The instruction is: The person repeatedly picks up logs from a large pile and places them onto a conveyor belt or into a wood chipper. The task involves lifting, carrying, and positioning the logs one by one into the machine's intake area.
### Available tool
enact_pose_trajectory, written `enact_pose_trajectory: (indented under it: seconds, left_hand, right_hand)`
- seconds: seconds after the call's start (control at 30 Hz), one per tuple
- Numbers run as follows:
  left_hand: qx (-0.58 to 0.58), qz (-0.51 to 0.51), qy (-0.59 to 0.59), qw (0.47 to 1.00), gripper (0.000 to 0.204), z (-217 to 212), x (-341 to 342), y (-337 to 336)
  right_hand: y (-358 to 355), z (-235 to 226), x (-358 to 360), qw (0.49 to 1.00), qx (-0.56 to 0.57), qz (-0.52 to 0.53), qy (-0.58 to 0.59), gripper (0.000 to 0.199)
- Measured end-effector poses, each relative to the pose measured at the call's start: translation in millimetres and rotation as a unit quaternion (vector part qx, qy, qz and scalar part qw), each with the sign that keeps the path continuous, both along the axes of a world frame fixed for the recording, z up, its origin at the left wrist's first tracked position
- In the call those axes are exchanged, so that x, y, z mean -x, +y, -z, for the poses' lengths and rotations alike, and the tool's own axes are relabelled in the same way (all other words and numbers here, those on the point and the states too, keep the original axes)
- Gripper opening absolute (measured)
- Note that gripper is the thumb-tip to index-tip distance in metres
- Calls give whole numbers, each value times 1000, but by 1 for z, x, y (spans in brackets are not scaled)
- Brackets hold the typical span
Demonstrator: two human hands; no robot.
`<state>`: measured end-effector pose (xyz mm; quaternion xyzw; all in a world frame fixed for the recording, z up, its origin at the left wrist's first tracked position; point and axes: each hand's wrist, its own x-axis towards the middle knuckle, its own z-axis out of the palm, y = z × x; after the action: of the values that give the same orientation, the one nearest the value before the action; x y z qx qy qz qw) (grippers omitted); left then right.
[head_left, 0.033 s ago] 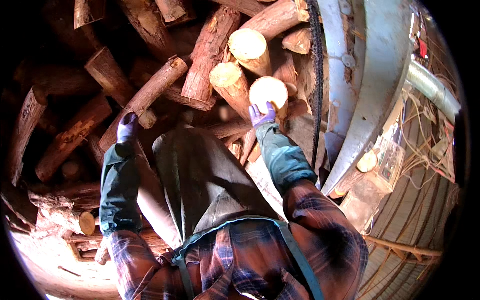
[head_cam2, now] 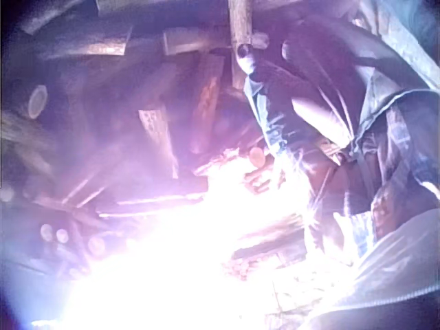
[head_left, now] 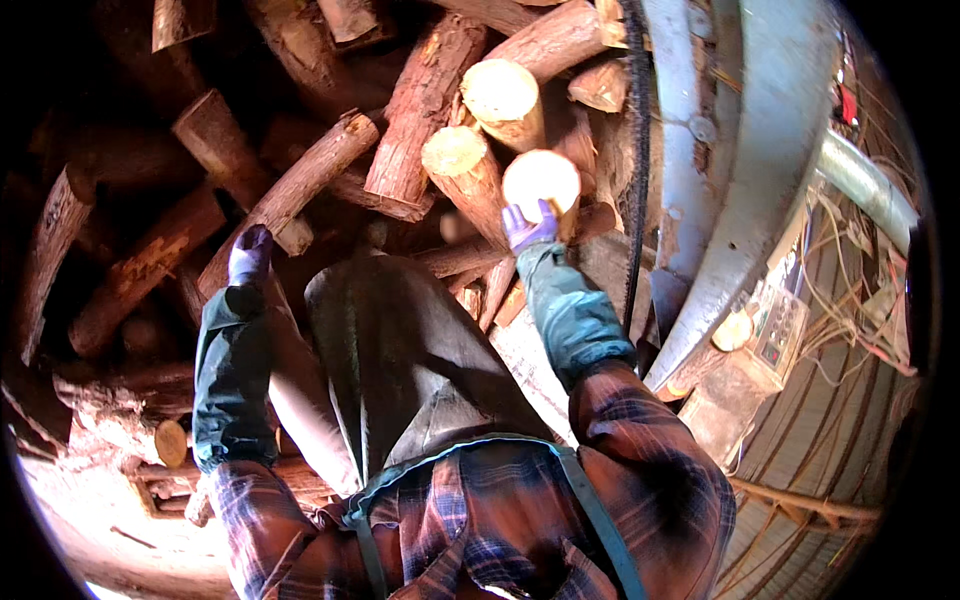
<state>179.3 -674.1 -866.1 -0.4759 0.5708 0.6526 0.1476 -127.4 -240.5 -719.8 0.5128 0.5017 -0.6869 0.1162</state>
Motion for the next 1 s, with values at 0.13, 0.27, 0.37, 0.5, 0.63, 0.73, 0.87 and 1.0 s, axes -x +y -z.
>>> enact_pose_trajectory:
  seconds: [0.13, 0.27, 0.37, 0.5, 0.63, 0.73, 0.87, 1.0]
  left_hand:
    - [274, 317, -82, 904, 79, -54, 12, -41]
    - [183, 523, -229, 800, 105, -77, 21, -60]
    - [299, 521, -184, 778, 107, -48, 15, -57]
    - [122, 519, -139, 834, 105, -27, 31, -74]
    - [-51, 369, -23, 928, 80, -39, 16, -44]
    - [-301, 154, 71, 938, 59, -81, 0, 1]
    - [-421, -59, 96, 900, 81, -276, 30, 32]
    - [-199, -78, 106, 971, 61, -387, -4, 46]
  right_hand:
    - [17, 6, 39, 994, -29, -49, -88, 75]
    - [10, 8, 17, 988, -9, -79, -135, 64]
    - [-32, -13, -21, 949, -17, -245, -199, 60]
    - [-96, -21, -71, 891, 79, -393, -215, 60]
    - [-164, -21, -108, 861, 178, -403, -255, 66]
    - [-241, -33, -128, 865, 186, -338, -320, 79]
    - [-258, -6, -155, 896, 240, -337, -162, 80]
    - [-314, -130, -165, 777, 451, -357, -255, 70]
